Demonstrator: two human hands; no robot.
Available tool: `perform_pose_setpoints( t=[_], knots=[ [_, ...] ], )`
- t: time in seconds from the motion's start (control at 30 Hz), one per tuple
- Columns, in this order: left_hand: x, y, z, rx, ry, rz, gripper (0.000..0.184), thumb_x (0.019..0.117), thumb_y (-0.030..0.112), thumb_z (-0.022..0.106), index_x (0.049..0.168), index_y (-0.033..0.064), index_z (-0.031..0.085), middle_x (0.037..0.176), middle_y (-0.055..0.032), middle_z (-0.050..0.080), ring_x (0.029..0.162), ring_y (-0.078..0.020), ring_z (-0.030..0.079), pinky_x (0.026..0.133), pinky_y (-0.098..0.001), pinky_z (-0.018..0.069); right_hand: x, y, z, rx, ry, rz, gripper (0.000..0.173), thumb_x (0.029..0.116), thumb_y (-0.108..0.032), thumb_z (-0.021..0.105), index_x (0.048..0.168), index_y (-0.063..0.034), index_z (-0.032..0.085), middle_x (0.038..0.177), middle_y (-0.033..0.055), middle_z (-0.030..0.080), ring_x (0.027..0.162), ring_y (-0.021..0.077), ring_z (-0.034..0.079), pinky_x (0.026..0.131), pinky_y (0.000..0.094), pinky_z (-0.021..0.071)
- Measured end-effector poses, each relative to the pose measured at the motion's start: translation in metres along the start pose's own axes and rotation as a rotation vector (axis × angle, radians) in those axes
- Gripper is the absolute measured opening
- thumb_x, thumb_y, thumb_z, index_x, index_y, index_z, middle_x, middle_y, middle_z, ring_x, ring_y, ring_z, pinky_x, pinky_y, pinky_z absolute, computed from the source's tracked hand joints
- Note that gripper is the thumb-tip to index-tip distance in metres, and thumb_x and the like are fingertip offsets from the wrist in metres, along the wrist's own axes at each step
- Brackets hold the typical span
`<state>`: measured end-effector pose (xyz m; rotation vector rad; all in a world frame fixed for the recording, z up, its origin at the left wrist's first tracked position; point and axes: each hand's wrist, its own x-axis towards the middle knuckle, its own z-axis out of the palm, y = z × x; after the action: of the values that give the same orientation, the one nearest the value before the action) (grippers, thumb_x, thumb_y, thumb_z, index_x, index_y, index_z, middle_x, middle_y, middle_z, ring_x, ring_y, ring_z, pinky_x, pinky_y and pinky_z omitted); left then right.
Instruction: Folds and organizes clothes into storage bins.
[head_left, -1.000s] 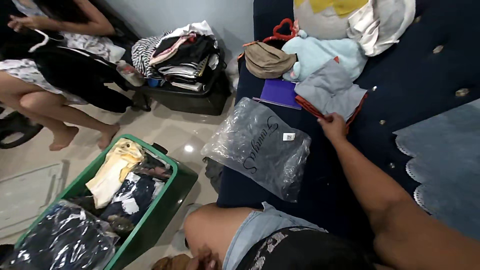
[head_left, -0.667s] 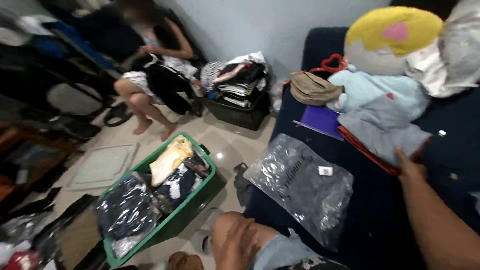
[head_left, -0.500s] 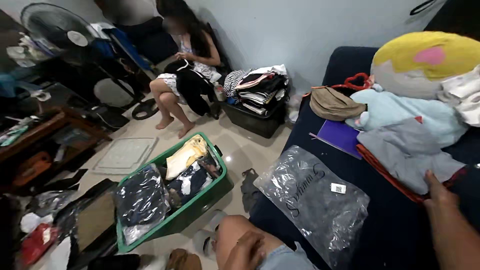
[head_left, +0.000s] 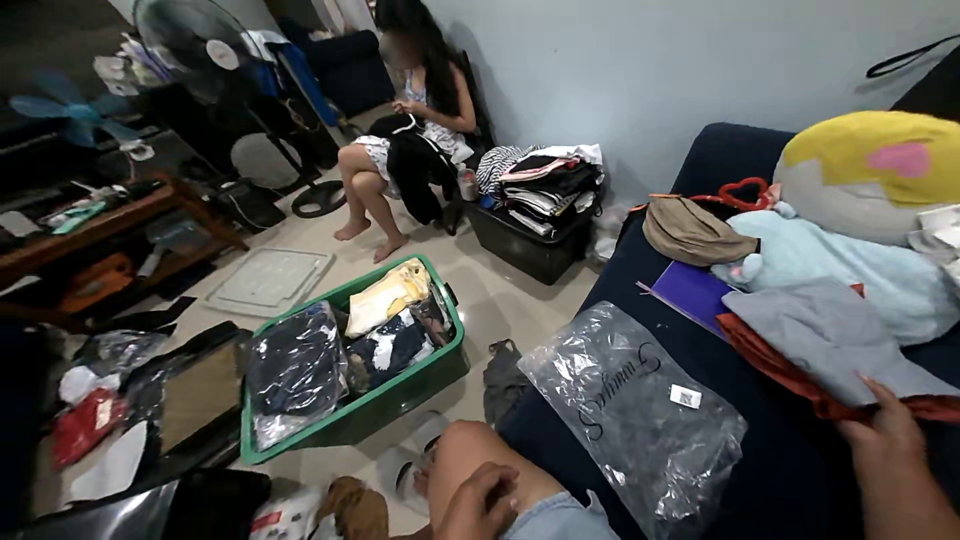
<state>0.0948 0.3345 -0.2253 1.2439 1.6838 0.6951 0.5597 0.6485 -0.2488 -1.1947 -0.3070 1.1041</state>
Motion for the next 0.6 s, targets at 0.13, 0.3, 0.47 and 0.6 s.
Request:
perform_pose_setpoints(
  t=[0.13,0.3,0.47,0.6],
  knots=[
    [-0.008,-0.005,0.0,-0.064,0.025,-0.01,0.031,0.0949,0.006,0.067,0.124,-0.0051,0.066,0.116,-0.0203,0.069,0.105,-0.0248,0.069,0.098,-0.039,0.0552,-0.027,-0.023,0.04,-0.069,-0.06,-0.076,0.025,0.096,-0.006,0.054,0.12,-0.0077,0.05,0.098,0.0019,0.061,0.083,0.0087,0.063,0.073,0.029,0.057],
    [-0.016,-0.012,-0.003,-0.118,0.058,0.047,0.03,0.0961,0.007,0.065,0.124,-0.0042,0.066,0.11,-0.0166,0.07,0.097,-0.0192,0.069,0.092,-0.0351,0.0561,-0.071,-0.054,0.097,-0.307,-0.2,-0.16,0.024,0.0934,-0.005,0.061,0.117,-0.0048,0.054,0.089,-0.0007,0.063,0.075,0.0054,0.063,0.067,0.0265,0.0562],
    [-0.023,-0.012,-0.003,-0.429,0.134,0.033,0.044,0.0966,0.011,0.063,0.137,-0.004,0.054,0.115,-0.0115,0.069,0.099,-0.0165,0.069,0.09,-0.0353,0.0585,-0.169,-0.058,0.156,-0.456,-0.563,-0.194,0.02,0.0852,-0.005,0.062,0.104,-0.0085,0.059,0.078,-0.0054,0.069,0.068,0.0046,0.068,0.062,0.0256,0.0599],
    [-0.03,-0.007,-0.007,-0.796,0.185,-0.01,0.064,0.1023,0.041,0.051,0.149,0.0004,0.039,0.124,-0.0122,0.07,0.108,-0.0269,0.071,0.089,-0.0455,0.0612,-0.25,-0.035,0.189,-0.377,-0.922,-0.035,0.024,0.08,-0.005,0.061,0.104,-0.0078,0.06,0.08,-0.0029,0.073,0.071,0.007,0.071,0.065,0.0269,0.0622]
  ],
)
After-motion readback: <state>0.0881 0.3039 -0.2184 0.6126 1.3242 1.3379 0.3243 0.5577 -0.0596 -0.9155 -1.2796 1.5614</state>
